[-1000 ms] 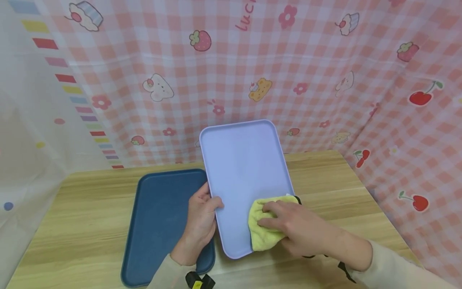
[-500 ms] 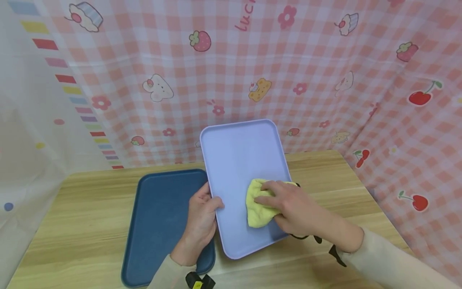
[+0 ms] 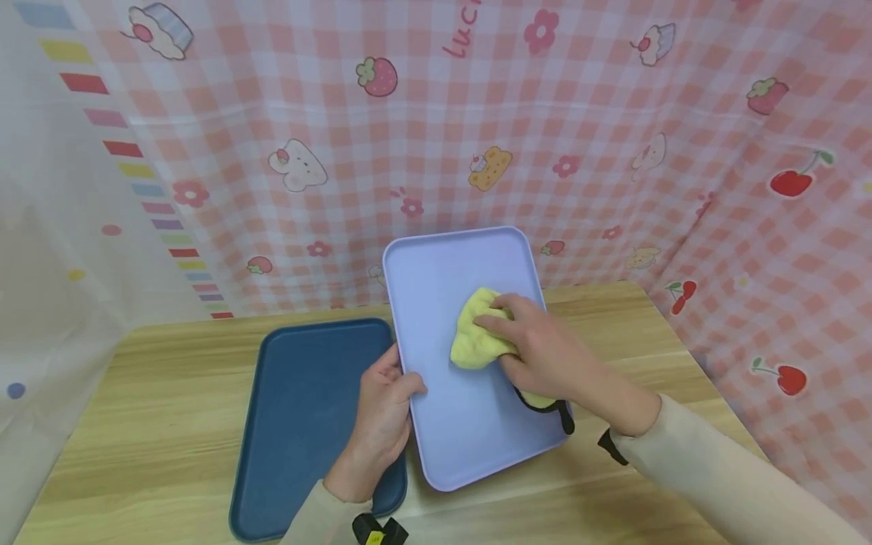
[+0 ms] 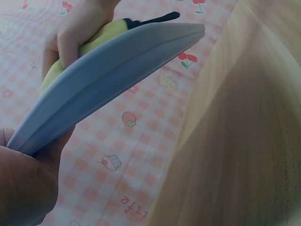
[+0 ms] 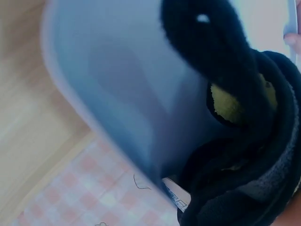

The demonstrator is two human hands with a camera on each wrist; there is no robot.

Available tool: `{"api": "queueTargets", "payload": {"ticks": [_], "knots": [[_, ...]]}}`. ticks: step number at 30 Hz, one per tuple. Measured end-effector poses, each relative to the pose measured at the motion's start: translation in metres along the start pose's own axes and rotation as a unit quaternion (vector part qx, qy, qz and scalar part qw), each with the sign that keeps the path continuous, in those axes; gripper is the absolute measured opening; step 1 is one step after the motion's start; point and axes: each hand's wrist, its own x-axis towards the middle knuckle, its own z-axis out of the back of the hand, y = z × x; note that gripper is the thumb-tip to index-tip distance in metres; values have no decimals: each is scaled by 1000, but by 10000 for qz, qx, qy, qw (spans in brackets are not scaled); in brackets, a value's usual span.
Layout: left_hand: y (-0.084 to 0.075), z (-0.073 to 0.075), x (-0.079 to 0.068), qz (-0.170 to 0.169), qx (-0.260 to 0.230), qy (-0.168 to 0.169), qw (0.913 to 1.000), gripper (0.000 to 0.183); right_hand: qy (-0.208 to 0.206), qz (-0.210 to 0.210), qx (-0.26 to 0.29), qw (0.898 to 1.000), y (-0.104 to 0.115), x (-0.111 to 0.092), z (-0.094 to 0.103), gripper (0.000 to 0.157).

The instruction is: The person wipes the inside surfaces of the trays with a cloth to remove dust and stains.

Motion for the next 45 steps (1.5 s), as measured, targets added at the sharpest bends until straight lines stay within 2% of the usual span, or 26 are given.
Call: {"api": "queueTargets", "payload": {"ticks": [5, 14, 19, 26, 31, 38, 45], "knots": [[0, -1, 0, -15, 55, 29, 10000, 80, -183, -154, -166, 9996, -4, 14, 5, 49], [1, 0, -1, -27, 128, 198, 9997, 78, -238, -685, -154, 9973, -12, 37, 12, 50], [1, -1, -2, -34, 170, 223, 9996, 79, -357, -860, -237, 9954, -17, 43, 14, 52], [1, -3, -3, 15, 243, 182, 9995, 79, -294, -1187, -113, 9924, -26, 52, 18, 54], [2, -4, -4, -29, 260, 110, 9996, 78, -237, -1435, 14, 9894, -30, 54, 19, 53], [3, -4, -6, -107, 241, 125, 9996, 78, 49, -1969, 52, 9804, -36, 51, 24, 55], [3, -4, -5, -111, 180, 33, 9998, 78, -59, -2383, 240, 9709, -42, 47, 30, 56]]}}
